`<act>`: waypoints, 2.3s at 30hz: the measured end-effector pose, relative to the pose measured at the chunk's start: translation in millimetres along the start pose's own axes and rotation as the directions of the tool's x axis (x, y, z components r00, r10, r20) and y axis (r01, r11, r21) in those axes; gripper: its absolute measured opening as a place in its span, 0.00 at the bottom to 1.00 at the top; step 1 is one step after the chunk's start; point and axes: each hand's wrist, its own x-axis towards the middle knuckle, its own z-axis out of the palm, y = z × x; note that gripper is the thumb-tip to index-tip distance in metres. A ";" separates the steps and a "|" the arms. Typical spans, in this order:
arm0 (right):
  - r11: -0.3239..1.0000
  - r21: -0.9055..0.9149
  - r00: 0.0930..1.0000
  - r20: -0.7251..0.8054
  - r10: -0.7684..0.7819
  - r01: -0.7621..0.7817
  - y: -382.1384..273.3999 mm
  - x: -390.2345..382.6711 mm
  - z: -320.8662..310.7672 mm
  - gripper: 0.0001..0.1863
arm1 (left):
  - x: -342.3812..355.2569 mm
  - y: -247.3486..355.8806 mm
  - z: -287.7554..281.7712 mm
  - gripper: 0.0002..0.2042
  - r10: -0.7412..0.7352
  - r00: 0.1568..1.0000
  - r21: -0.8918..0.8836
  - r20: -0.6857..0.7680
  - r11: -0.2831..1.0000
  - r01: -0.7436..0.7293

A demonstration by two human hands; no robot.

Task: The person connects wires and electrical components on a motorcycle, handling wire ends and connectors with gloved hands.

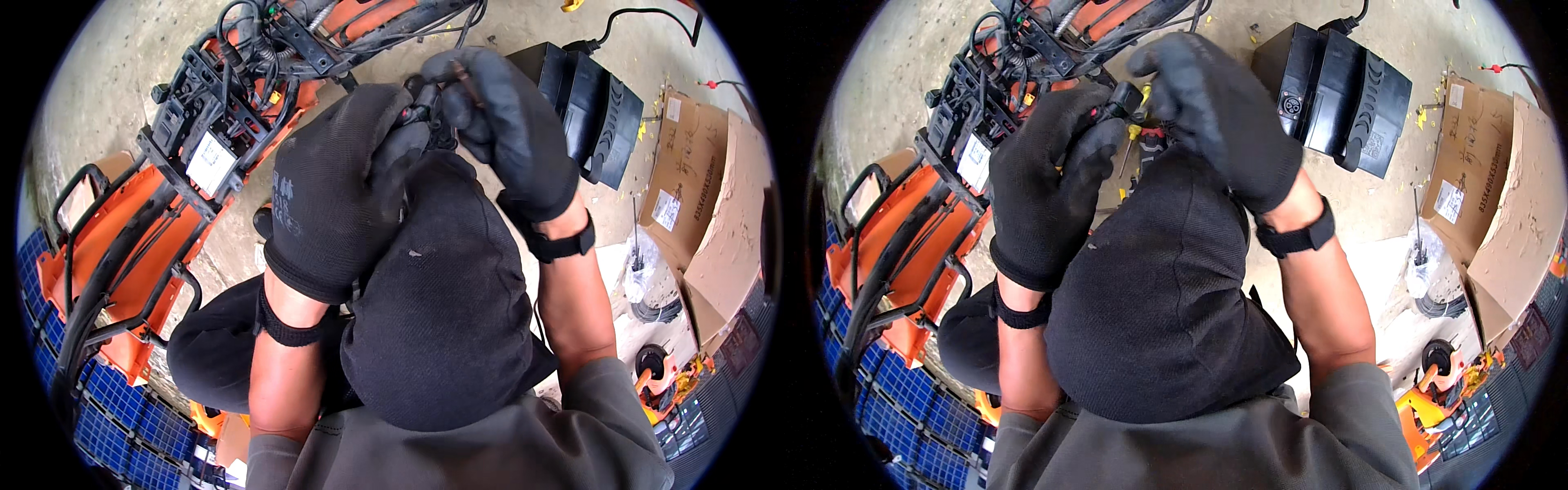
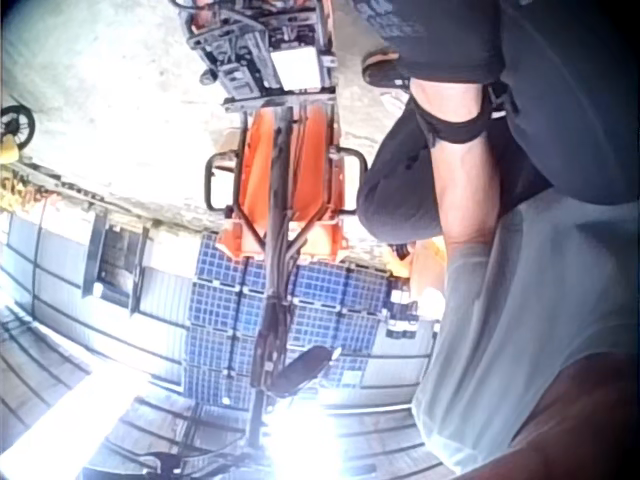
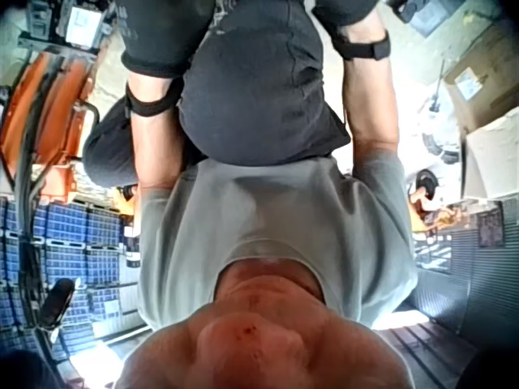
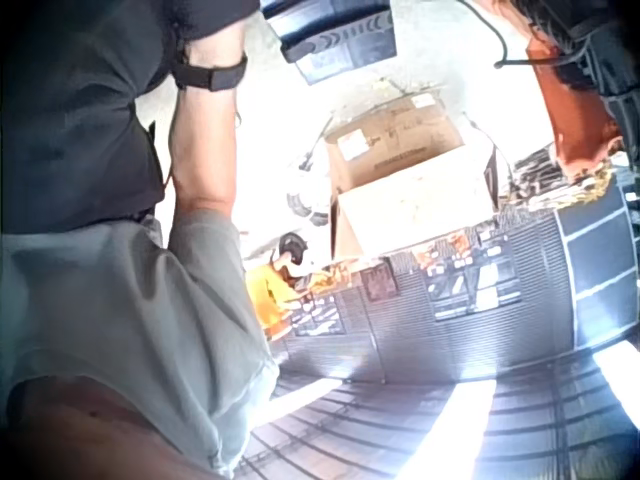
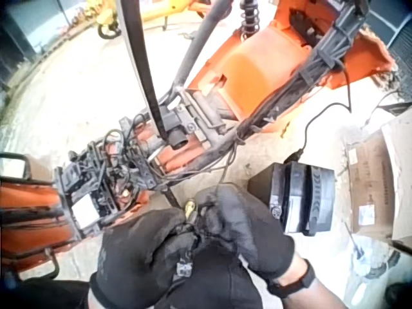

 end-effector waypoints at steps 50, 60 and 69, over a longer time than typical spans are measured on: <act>0.708 -0.692 0.975 -0.028 -0.221 0.141 -24.7 -22.9 12.4 0.09 | -3.0 -1.4 7.5 0.16 0.132 0.991 0.104 0.033 0.985 -0.135; 0.645 -0.757 0.972 -0.057 -0.227 0.106 -20.7 -22.6 10.3 0.14 | -2.8 -0.4 8.7 0.15 0.099 0.993 0.080 0.067 0.991 -0.105; 0.702 -0.710 0.980 -0.103 -0.171 0.048 -23.8 -21.6 12.8 0.14 | -4.1 -0.5 7.8 0.20 0.093 0.993 0.005 0.078 0.996 -0.094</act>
